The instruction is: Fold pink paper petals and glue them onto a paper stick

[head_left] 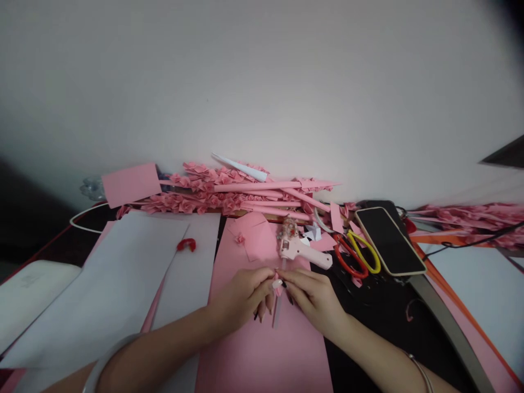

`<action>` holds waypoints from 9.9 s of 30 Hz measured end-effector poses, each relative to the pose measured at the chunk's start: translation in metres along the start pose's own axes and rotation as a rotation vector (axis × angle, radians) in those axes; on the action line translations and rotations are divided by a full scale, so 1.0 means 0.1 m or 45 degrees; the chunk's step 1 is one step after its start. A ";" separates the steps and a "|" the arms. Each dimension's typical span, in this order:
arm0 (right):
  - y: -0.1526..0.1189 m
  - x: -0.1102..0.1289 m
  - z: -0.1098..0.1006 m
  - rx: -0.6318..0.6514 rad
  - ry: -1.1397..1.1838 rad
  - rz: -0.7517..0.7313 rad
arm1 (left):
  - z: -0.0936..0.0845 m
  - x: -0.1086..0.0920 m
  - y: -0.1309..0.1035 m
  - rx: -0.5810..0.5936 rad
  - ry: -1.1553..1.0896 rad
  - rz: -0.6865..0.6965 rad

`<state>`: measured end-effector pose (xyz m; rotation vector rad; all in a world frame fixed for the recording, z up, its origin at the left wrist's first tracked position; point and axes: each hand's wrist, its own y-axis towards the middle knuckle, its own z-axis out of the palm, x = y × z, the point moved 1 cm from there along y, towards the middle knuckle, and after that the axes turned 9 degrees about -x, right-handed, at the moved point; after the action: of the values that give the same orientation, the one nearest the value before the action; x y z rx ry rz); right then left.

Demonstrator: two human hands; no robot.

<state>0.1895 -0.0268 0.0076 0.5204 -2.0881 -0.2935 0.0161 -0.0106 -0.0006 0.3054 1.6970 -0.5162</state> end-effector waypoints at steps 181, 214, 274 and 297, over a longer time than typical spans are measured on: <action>0.00 0.07 0.00 0.199 0.101 0.068 | -0.06 -0.02 0.00 -0.043 0.001 0.008; -0.04 0.04 0.05 0.208 0.424 0.316 | 0.00 -0.02 -0.04 -0.103 0.075 -0.009; 0.01 0.09 0.02 0.215 0.214 0.096 | -0.04 -0.19 -0.10 0.085 0.429 0.447; 0.00 0.03 0.01 -0.104 -0.025 0.197 | -0.03 -0.04 -0.01 -0.137 0.267 0.143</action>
<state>0.1870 -0.0287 0.0090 0.3063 -2.1119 -0.2930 0.0140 -0.0103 0.0038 0.3852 1.8911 -0.3164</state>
